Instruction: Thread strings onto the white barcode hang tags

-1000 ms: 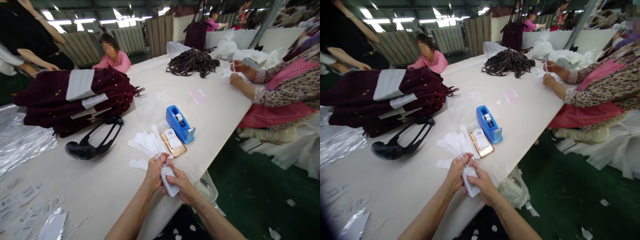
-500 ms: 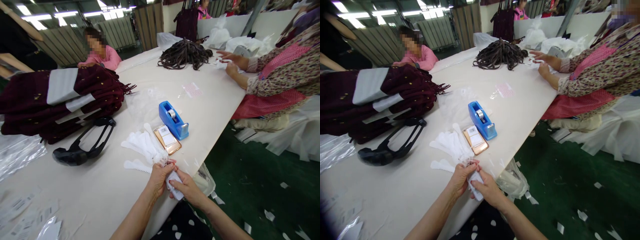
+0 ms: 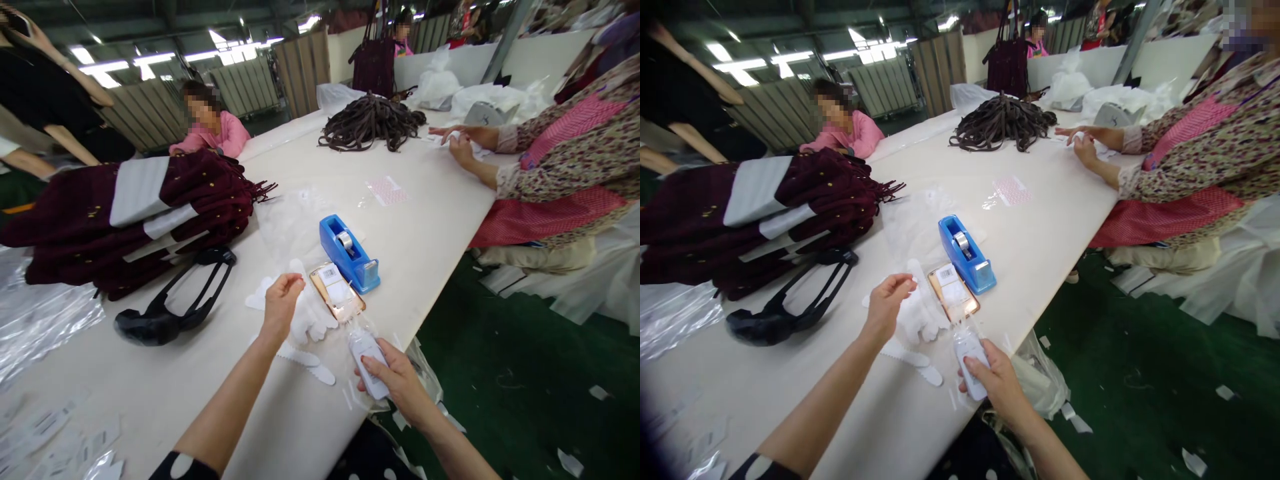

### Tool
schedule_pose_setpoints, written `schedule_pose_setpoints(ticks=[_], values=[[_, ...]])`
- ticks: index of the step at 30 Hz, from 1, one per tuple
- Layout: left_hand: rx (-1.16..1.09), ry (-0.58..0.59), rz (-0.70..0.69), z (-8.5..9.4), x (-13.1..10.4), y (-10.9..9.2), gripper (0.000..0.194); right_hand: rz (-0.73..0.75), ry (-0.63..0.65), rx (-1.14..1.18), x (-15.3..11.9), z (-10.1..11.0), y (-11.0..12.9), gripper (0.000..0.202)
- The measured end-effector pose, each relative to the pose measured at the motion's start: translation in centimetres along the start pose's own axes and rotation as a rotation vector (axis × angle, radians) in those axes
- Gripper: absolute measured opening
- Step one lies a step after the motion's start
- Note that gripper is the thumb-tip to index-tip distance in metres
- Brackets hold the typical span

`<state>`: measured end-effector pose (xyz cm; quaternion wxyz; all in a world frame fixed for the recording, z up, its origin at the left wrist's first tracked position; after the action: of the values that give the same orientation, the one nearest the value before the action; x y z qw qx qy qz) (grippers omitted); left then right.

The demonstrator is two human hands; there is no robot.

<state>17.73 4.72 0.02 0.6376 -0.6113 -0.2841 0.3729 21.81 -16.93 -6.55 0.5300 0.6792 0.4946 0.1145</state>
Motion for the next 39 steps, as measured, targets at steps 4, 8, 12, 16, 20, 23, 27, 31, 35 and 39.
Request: schedule_pose_setpoints(ticks=[4, 8, 12, 16, 20, 23, 27, 31, 35, 39], values=[[0.158, 0.203, 0.122, -0.4, -0.6, 0.2, 0.020, 0.034, -0.069, 0.024, 1.4, -0.3, 0.9, 0.034], [-0.048, 0.518, 0.387, -2.5, -6.7, 2.9, 0.031, 0.125, -0.095, -0.043, 2.6, -1.9, 1.4, 0.029], [-0.425, 0.234, 0.426, -3.2, -9.9, 4.7, 0.031, 0.306, -0.074, -0.470, 3.3, -4.2, 1.4, 0.021], [-0.494, -0.007, 0.448, -2.2, -9.9, 5.3, 0.036, 0.431, -0.052, -0.927, 3.8, -6.2, 0.5, 0.028], [-0.553, -0.079, 0.446, -0.8, -9.6, 4.8, 0.032, 0.575, -0.013, -1.064, 3.7, -8.5, 0.3, 0.031], [-0.588, -0.095, 0.393, 0.1, -9.7, 4.1, 0.030, 0.598, 0.012, -1.062, 3.5, -10.0, 0.6, 0.031], [-0.619, -0.133, 0.376, 1.9, -9.4, 3.9, 0.027, 0.613, 0.166, -0.987, 2.6, -11.4, 1.0, 0.029], [-0.779, -0.045, 0.541, 4.5, -9.5, 4.7, 0.024, 0.630, 0.348, -1.037, 2.0, -11.5, 2.1, 0.063], [-0.854, 0.170, 0.681, 5.8, -10.7, 4.8, 0.024, 0.607, 0.570, -1.120, 2.2, -11.4, 3.1, 0.110], [-0.880, 0.257, 0.690, 5.5, -11.8, 4.0, 0.024, 0.489, 0.726, -1.045, 2.6, -11.6, 2.6, 0.124]])
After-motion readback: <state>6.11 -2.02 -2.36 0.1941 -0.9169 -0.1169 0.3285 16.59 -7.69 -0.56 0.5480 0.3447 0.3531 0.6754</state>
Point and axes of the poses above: each hand's wrist, its own x-axis towards the middle knuckle, its own z-axis out of the back of the hand, y = z × x, the point moved 3 cm from there along x, towards the middle knuckle, and after that the axes turned 3 degrees about x, right-handed, at the moved point
